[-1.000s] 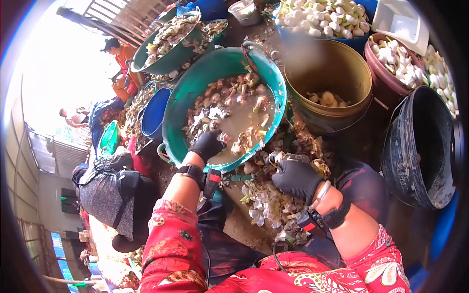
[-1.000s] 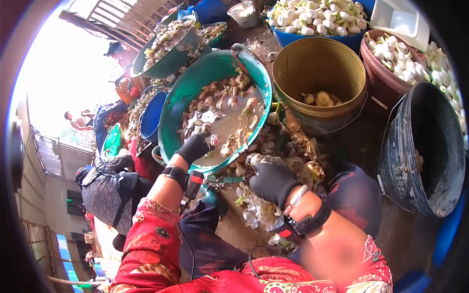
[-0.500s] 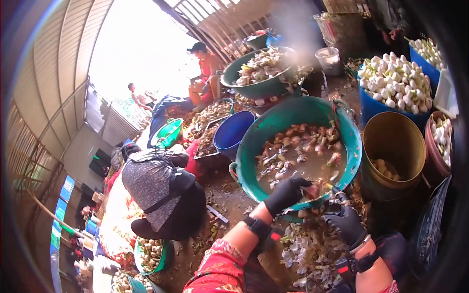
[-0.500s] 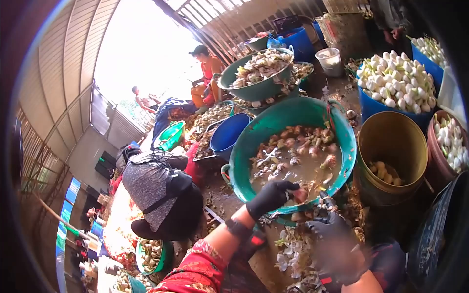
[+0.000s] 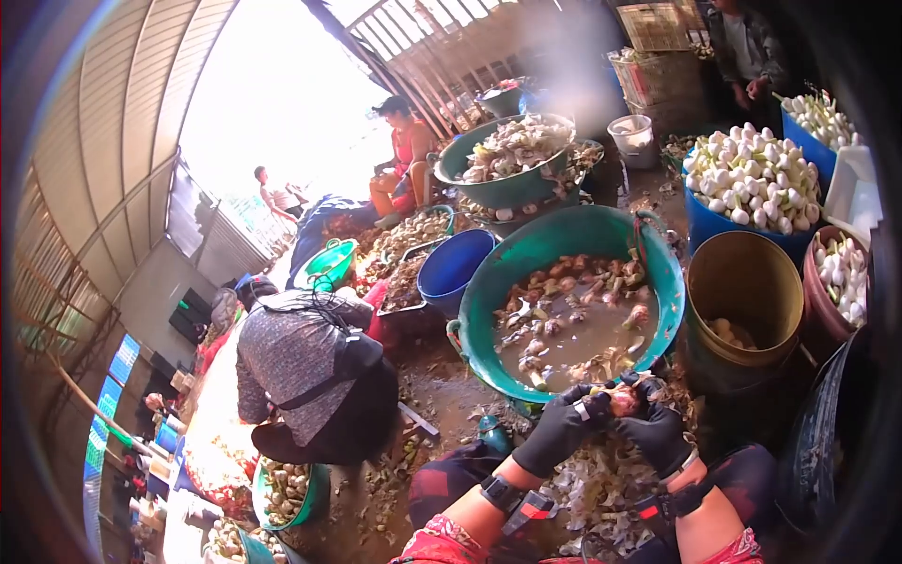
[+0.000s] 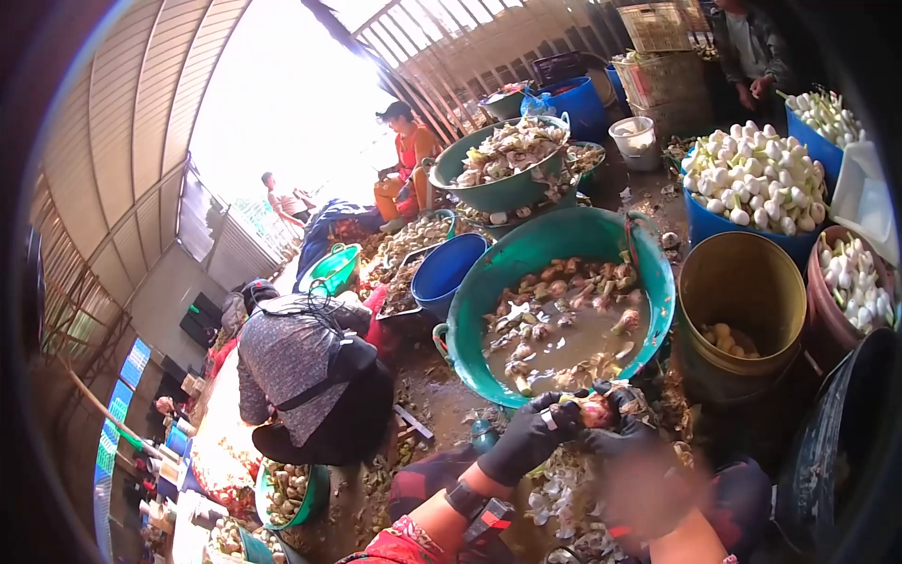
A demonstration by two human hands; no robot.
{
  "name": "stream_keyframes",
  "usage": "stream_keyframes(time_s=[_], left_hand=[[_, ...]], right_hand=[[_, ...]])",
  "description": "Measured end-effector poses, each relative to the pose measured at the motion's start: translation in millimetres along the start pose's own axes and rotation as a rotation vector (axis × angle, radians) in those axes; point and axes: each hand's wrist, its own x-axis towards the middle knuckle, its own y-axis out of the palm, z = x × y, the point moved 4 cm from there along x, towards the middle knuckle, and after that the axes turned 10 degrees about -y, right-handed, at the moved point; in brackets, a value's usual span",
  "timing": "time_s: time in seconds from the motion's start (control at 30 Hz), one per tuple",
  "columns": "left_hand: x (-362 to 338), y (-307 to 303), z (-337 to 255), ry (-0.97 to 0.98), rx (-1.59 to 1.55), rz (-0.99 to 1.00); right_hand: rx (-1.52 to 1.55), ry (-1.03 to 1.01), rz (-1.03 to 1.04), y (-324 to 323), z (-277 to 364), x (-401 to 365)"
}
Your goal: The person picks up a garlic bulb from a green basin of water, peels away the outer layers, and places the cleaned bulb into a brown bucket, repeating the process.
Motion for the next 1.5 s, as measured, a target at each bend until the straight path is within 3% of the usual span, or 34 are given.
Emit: stream_keyframes(time_s=[0.03,0.07,0.13,0.27,0.33,0.37,0.4,0.5,0.53,0.6,0.67,0.7,0.73,0.8,0.83,0.87,0.93,1.0,1.07,1.2,1.27,1.3,1.33,1.4,1.5], left_hand=[[-0.7,3.8,-5.1,-0.041,-0.220,0.006],[-1.4,5.4,-11.1,-0.043,-0.221,0.012],[-1.2,4.3,-10.6,-0.293,-0.458,-0.021],[0.9,2.5,-17.7,-0.252,-0.411,-0.023],[2.0,2.1,-20.2,-0.257,-0.385,-0.024],[3.0,0.7,-23.2,-0.233,-0.267,-0.065],[3.8,0.8,-25.9,-0.219,-0.151,-0.097],[7.4,-7.6,-11.0,-0.165,-0.147,-0.115],[3.9,-7.1,-19.8,-0.169,-0.137,-0.106],[-2.2,-0.1,-24.9,-0.230,-0.312,-0.161],[-5.1,-4.6,-20.8,-0.127,-0.070,-0.150],[-5.8,-1.5,-33.1,0.174,0.346,-0.064],[-4.6,-4.1,-29.5,0.168,0.345,-0.058],[0.2,-9.6,-16.6,0.004,0.135,0.067],[0.8,-3.2,-15.6,-0.206,-0.302,-0.023],[3.5,-1.8,-7.4,-0.305,-0.426,-0.064],[2.9,-0.3,-5.9,-0.299,-0.444,-0.060],[-2.3,-2.9,-10.2,-0.263,-0.353,-0.096],[-2.3,-3.0,-16.2,-0.286,-0.190,-0.060],[-3.9,-1.9,-24.3,-0.192,-0.081,-0.088],[-3.4,-2.0,-27.3,-0.129,0.015,-0.106],[-3.3,-1.8,-30.1,-0.073,0.107,-0.119],[-1.8,-4.0,-27.8,-0.072,0.105,-0.120],[1.0,-6.7,-33.0,0.213,0.598,-0.173],[4.3,-2.1,-38.1,0.244,0.693,-0.214]], right_hand=[[0.082,0.038,0.003,-1.4,-1.7,-0.6],[0.167,0.077,0.009,-1.2,-3.2,-1.3],[0.233,0.124,-0.014,-0.8,-3.6,-3.2],[0.382,0.274,-0.105,1.2,-1.6,-2.9],[0.322,0.195,-0.096,0.0,-5.5,-1.1],[0.367,0.231,-0.094,0.1,-3.5,-1.1],[0.347,0.143,-0.075,1.0,-6.7,3.0],[0.351,0.171,-0.070,-2.8,-13.5,0.3],[0.498,0.314,-0.055,-1.3,-6.1,1.1],[0.469,0.253,-0.047,0.9,-7.2,3.8],[0.467,0.230,-0.051,0.2,-11.3,5.1],[0.467,0.224,-0.037,-2.4,-19.0,4.2],[0.468,0.229,-0.044,-3.3,-19.4,1.9],[0.470,0.250,-0.032,-1.9,-15.7,3.7],[0.430,0.238,-0.007,-0.3,-11.1,4.7],[0.328,0.257,0.029,-3.0,-13.6,3.5],[0.448,0.236,0.031,-1.1,-15.5,0.8],[0.335,0.126,0.005,-1.0,-17.7,1.7],[0.388,0.205,0.025,1.1,-21.6,1.0],[0.338,0.137,0.002,4.5,-11.1,0.3],[0.532,0.252,0.099,8.3,-9.6,-0.3],[0.621,0.407,0.089,9.9,-15.0,-2.9],[0.619,0.407,0.090,7.3,-22.8,-5.7],[0.857,0.595,0.012,4.7,-46.2,-16.7],[1.054,0.683,0.022,8.6,-44.9,-13.4]])
